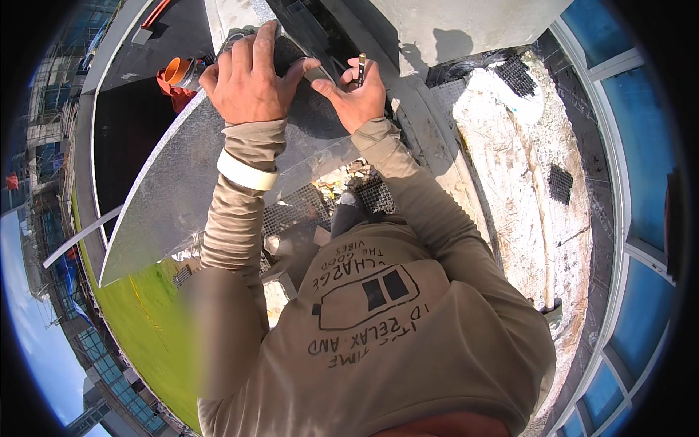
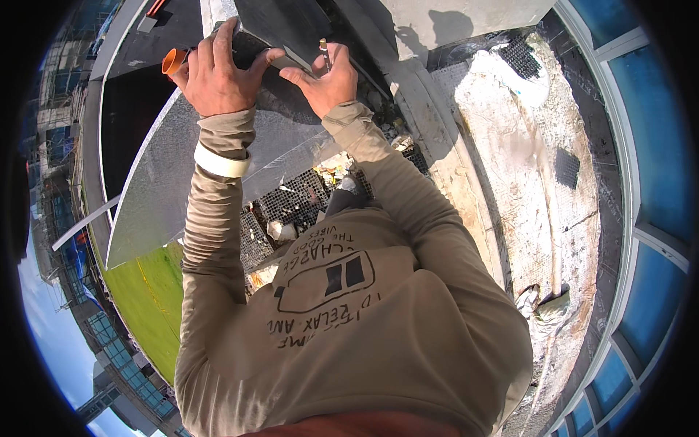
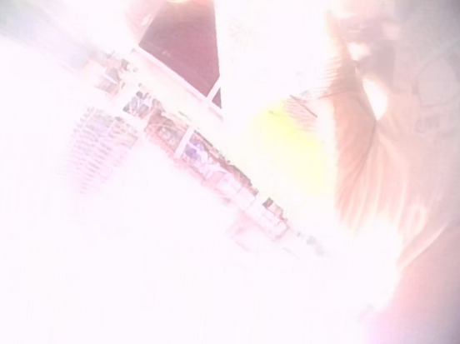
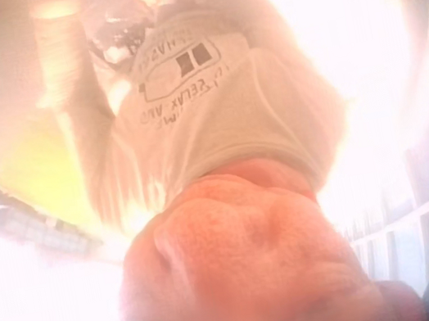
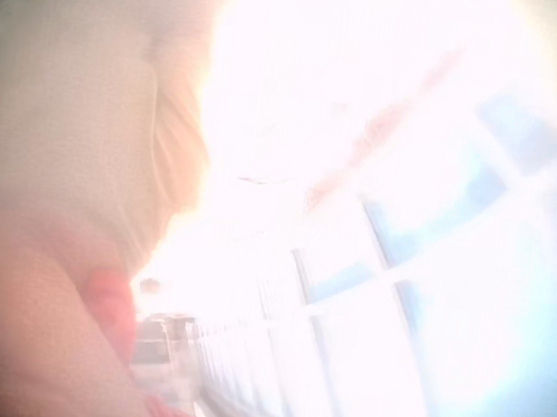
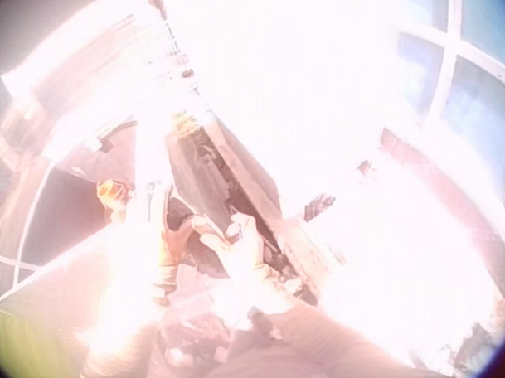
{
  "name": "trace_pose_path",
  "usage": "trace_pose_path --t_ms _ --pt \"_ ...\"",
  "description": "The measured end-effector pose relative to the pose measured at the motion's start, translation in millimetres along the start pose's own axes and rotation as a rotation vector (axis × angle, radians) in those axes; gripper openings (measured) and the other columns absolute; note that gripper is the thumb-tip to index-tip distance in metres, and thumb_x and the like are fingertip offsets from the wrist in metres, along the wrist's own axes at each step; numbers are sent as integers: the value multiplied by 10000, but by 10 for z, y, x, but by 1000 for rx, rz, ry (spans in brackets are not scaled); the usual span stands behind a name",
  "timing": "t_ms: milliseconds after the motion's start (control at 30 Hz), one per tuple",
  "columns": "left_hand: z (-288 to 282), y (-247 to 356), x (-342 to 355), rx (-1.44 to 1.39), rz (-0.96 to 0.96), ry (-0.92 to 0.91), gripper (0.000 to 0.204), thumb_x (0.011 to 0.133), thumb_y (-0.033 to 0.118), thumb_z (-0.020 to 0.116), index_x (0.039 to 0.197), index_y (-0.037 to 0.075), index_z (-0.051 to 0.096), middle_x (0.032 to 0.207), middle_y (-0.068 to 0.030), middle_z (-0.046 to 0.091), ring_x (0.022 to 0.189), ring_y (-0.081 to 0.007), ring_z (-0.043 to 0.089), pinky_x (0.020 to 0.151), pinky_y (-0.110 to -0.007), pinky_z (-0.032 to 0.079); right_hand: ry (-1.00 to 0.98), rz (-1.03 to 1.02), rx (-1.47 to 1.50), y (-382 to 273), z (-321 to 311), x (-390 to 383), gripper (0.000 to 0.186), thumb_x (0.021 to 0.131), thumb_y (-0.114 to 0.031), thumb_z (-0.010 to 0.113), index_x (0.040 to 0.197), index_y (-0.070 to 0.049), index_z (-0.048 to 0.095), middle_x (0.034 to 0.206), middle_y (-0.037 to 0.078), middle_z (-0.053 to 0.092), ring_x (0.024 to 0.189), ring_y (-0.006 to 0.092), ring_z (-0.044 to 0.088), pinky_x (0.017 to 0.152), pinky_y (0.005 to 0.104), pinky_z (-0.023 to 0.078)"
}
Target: The person measures a large dark stone tile with a tape measure and marks it with a pencil. The person repeats this process on multiple edges of the tile.
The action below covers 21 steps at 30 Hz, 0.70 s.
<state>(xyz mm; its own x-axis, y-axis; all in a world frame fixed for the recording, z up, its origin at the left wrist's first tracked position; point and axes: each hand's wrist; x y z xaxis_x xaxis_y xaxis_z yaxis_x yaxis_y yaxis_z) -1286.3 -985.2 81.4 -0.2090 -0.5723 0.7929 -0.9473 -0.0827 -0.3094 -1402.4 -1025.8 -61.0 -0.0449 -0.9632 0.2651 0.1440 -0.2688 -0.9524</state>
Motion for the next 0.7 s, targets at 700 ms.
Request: trace_pose_path --t_ms 700 --pt "-21 9 33 12 -2 -22 520 860 542 633 1252 202 628 992 -9 670 837 -195 614 794 -394 384 -39 145 -187 382 -186 -234 666 699 -347 890 1113 36 536 844 48 577 767 146 557 722 305 495"
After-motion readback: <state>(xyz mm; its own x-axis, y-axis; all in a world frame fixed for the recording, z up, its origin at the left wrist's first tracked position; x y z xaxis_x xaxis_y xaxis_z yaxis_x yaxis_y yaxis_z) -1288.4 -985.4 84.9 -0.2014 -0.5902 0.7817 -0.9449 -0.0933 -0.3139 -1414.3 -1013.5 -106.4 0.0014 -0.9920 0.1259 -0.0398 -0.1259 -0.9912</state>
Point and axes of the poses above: each hand's wrist, its own x-axis towards the middle knuckle, its own z-axis out of the palm, y = z × x
